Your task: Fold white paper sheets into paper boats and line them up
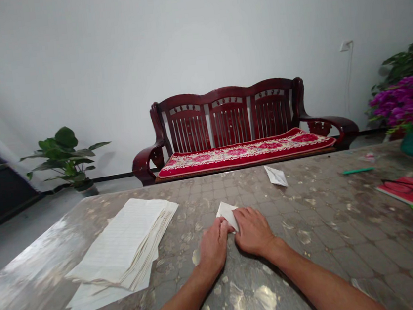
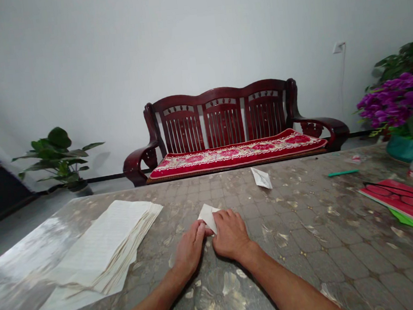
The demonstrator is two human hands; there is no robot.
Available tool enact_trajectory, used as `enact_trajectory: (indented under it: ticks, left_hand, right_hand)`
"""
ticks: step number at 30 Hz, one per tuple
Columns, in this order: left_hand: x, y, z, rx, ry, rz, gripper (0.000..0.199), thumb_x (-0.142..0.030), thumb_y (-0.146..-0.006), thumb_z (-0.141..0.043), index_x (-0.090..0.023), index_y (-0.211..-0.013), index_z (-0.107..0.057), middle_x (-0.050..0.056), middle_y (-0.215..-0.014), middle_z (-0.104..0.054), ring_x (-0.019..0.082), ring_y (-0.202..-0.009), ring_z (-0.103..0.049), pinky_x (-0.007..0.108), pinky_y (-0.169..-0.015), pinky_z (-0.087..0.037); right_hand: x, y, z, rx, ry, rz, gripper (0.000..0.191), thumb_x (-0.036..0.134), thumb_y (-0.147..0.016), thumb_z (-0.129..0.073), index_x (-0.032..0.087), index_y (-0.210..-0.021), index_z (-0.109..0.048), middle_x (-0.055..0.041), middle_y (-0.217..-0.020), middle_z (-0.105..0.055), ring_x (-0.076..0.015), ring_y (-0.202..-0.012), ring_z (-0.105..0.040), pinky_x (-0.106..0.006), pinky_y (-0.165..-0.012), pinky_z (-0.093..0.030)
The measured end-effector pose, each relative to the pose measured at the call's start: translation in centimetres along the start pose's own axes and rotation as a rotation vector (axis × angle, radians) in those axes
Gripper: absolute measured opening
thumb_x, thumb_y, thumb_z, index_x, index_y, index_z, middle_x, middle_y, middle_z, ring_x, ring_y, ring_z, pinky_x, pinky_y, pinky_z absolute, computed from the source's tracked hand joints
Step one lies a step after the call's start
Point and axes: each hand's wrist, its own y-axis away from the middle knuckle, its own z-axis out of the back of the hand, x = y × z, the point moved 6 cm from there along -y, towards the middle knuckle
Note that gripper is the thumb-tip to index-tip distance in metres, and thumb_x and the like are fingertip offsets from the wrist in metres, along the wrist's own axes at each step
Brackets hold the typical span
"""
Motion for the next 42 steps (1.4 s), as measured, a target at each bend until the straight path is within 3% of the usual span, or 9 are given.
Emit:
enact_trajectory:
  ticks: [3, 9, 13, 17, 23, 29, 34, 42]
  left_hand:
    - [-0.2, 0.0, -0.2, 0.011, 0.015, -0.031, 0.025, -0.033, -0.094, -0.042, -0.024, -0.103, -0.063, 0.001, -0.098, -0.075, 0.018, -0.095, -0.068, 0.028, -0.083, -0.045]
    - [0.9, -1.0, 1.2, -0.08, -0.084, -0.004, 0.011, -0.025, -0.082, -0.058, -0.021, -0.088, -0.066, 0.0, -0.082, -0.071, 0.016, -0.076, -0.065, 0.027, -0.074, -0.046]
    - [1.5, -2.0, 2.9, -0.214, -0.19, -0.119, 0.024, -0.016, -0.077, -0.062, -0.021, -0.1, -0.065, 0.003, -0.098, -0.067, 0.019, -0.095, -0.062, 0.031, -0.086, -0.047]
    - [1.7, -2.8, 2.7, -0.133, -0.205, -0.247, 0.032, -0.015, -0.08, -0.063, -0.024, -0.11, -0.067, 0.005, -0.115, -0.063, 0.02, -0.111, -0.056, 0.033, -0.099, -0.043]
    - [1.8, -3.0, 1.7, 0.028, -0.214, -0.233, 0.019, -0.02, -0.087, -0.059, -0.025, -0.096, -0.074, 0.004, -0.101, -0.07, 0.021, -0.103, -0.059, 0.032, -0.096, -0.045]
    - [1.0, -2.4, 1.8, 0.028, -0.281, -0.302, 0.018, -0.024, -0.091, -0.056, -0.024, -0.092, -0.074, 0.004, -0.094, -0.071, 0.02, -0.096, -0.061, 0.03, -0.09, -0.044]
    - [0.6, -2.2, 1.8, 0.025, -0.31, -0.335, 0.018, -0.025, -0.091, -0.056, -0.023, -0.09, -0.073, 0.005, -0.091, -0.07, 0.02, -0.093, -0.061, 0.029, -0.087, -0.044]
    - [1.8, -3.1, 2.2, -0.005, -0.31, -0.181, 0.017, -0.026, -0.089, -0.056, -0.022, -0.085, -0.072, 0.005, -0.091, -0.07, 0.02, -0.094, -0.06, 0.029, -0.086, -0.043]
  right_hand:
    - [-0.8, -0.3, -0.4, -0.003, -0.051, 0.009, 0.048, 0.018, -0.075, -0.054, 0.016, -0.123, -0.059, -0.0112, -0.124, -0.062, -0.0259, -0.112, -0.051, -0.035, -0.095, -0.036]
    - [-2.8, -0.7, -1.3, -0.036, -0.108, 0.062, 0.043, 0.009, -0.08, -0.047, 0.018, -0.118, -0.066, -0.0086, -0.127, -0.062, -0.0214, -0.118, -0.051, -0.031, -0.102, -0.036]
    - [-3.7, -0.8, -1.8, -0.051, -0.144, 0.095, 0.042, 0.01, -0.086, -0.045, 0.021, -0.122, -0.065, -0.0077, -0.128, -0.062, -0.0202, -0.118, -0.052, -0.031, -0.101, -0.038]
    - [-3.9, -0.8, -2.1, -0.038, -0.186, 0.176, 0.041, 0.012, -0.09, -0.045, 0.025, -0.124, -0.065, -0.0062, -0.13, -0.061, -0.0188, -0.118, -0.053, -0.032, -0.101, -0.04]
    - [-3.8, -0.6, -2.1, -0.04, -0.193, 0.223, 0.04, 0.011, -0.089, -0.048, 0.027, -0.121, -0.067, -0.0056, -0.129, -0.062, -0.0186, -0.118, -0.054, -0.033, -0.099, -0.041]
    - [-3.7, -0.5, -0.5, -0.127, -0.183, 0.166, 0.033, 0.007, -0.085, -0.052, 0.023, -0.107, -0.07, -0.0046, -0.105, -0.066, -0.0196, -0.101, -0.052, -0.031, -0.09, -0.04]
    - [-3.7, -0.5, -0.5, -0.079, -0.173, 0.16, 0.026, 0.009, -0.089, -0.052, 0.024, -0.097, -0.072, -0.0031, -0.096, -0.065, -0.0186, -0.096, -0.051, -0.028, -0.085, -0.038]
    - [-4.2, -0.9, -0.9, -0.034, -0.104, 0.085, 0.016, 0.021, -0.094, -0.053, 0.022, -0.095, -0.069, -0.003, -0.094, -0.063, -0.0182, -0.095, -0.051, -0.027, -0.082, -0.037]
